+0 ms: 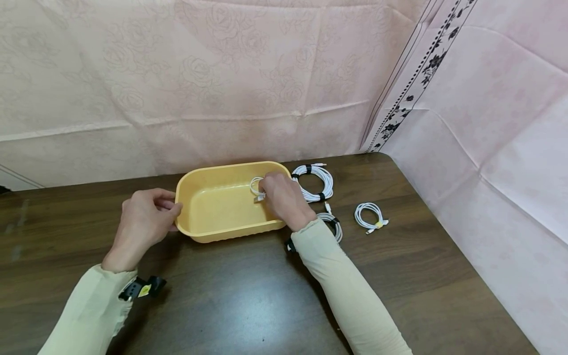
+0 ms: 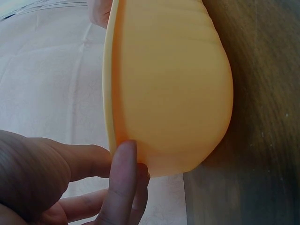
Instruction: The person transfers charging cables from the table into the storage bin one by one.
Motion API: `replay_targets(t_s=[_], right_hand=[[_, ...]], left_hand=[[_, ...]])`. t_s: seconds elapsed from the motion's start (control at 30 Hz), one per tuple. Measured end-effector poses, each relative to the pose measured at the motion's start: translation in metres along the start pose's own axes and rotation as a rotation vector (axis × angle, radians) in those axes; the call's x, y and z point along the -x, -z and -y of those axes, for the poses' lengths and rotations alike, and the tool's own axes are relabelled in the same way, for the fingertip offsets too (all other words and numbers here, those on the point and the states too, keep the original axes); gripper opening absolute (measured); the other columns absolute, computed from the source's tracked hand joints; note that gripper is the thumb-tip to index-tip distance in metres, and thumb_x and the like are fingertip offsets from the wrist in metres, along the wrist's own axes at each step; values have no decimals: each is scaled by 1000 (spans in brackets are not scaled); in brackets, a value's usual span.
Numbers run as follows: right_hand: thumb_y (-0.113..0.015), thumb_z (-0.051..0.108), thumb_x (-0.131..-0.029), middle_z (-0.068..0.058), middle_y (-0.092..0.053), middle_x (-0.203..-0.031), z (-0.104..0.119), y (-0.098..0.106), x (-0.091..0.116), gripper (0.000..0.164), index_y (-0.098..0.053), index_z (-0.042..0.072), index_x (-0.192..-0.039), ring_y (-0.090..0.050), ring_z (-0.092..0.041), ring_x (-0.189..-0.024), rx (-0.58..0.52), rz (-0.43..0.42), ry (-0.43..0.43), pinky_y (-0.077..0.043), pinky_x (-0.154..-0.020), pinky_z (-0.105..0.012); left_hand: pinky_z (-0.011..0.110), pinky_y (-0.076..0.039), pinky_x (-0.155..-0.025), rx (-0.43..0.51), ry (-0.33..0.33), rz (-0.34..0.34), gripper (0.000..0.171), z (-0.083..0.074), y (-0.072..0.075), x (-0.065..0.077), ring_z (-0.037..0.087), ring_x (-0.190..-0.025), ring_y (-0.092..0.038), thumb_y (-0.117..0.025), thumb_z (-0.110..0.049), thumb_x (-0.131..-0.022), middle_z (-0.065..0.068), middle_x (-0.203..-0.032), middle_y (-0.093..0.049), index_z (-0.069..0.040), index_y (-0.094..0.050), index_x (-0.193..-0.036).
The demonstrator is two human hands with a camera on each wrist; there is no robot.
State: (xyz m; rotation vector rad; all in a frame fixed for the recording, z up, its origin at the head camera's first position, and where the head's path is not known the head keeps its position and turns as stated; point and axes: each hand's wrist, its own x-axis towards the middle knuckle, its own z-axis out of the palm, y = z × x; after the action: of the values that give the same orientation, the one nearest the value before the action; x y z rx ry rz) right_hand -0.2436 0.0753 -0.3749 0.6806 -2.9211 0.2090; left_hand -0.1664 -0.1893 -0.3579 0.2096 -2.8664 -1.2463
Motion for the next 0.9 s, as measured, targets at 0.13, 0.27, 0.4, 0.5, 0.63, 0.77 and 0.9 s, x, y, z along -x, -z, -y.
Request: replay_targets(t_s=[0.13, 0.27, 0.4, 0.5, 0.63, 0.77, 0.9], right_hand=[[-65, -1, -88, 1, -62, -81, 0, 0, 0, 23, -74, 17, -76, -62, -17, -74, -5, 5, -2, -58, -63, -40], [-65, -1, -87, 2, -61, -78, -1, -1, -1, 24, -72, 18, -73, -61, -16, -73, -7, 12, -3, -57, -62, -39], [-65, 0, -88, 2, -61, -79, 0, -1, -2, 25, -71, 18, -72, -60, -15, -73, -5, 22, -4, -57, -63, -38], [-65, 0, -89, 2, -62, -79, 0, -1, -2, 24, -72, 18, -74, -60, -15, -73, -6, 22, -2, -58, -63, -38], [-67, 2, -90, 2, -62, -80, 0, -1, -2, 22, -73, 17, -75, -60, -14, -72, -16, 19, 0, -57, -62, -37], [-68, 1, -89, 2, -61, -79, 0, -1, -1, 22, -72, 17, -74, -58, -14, -71, -21, 25, -2, -56, -61, -36], [-66, -1, -88, 2, -61, -78, 0, -1, -2, 26, -68, 17, -71, -57, -14, -70, -20, 33, -3, -55, -60, -36]], left_hand=[[24, -61, -55, -16, -2, -6, 37, 0, 0, -1, 15, -66, -71, -64, -17, -97, 24, -106, -67, 6, -64, -126], [24, -61, -56, -17, 8, 1, 37, 0, 0, -1, 17, -68, -72, -64, -17, -98, 24, -107, -67, 6, -63, -127], [25, -62, -56, -12, 4, -1, 37, -1, 0, -1, 18, -68, -73, -64, -17, -98, 24, -106, -67, 6, -64, -126], [25, -62, -55, -10, -5, -10, 36, -1, 0, -1, 18, -68, -73, -63, -16, -97, 24, -105, -68, 7, -64, -125], [24, -61, -54, -8, -9, -18, 36, -1, 0, -1, 19, -67, -73, -62, -16, -97, 24, -104, -68, 7, -64, -125], [24, -61, -54, -7, -8, -18, 36, -1, 0, 0, 18, -67, -73, -62, -16, -97, 24, -103, -68, 7, -64, -124], [24, -61, -54, -4, -14, -17, 36, -1, 0, 0, 16, -66, -72, -62, -15, -97, 24, -103, -68, 8, -64, -124]])
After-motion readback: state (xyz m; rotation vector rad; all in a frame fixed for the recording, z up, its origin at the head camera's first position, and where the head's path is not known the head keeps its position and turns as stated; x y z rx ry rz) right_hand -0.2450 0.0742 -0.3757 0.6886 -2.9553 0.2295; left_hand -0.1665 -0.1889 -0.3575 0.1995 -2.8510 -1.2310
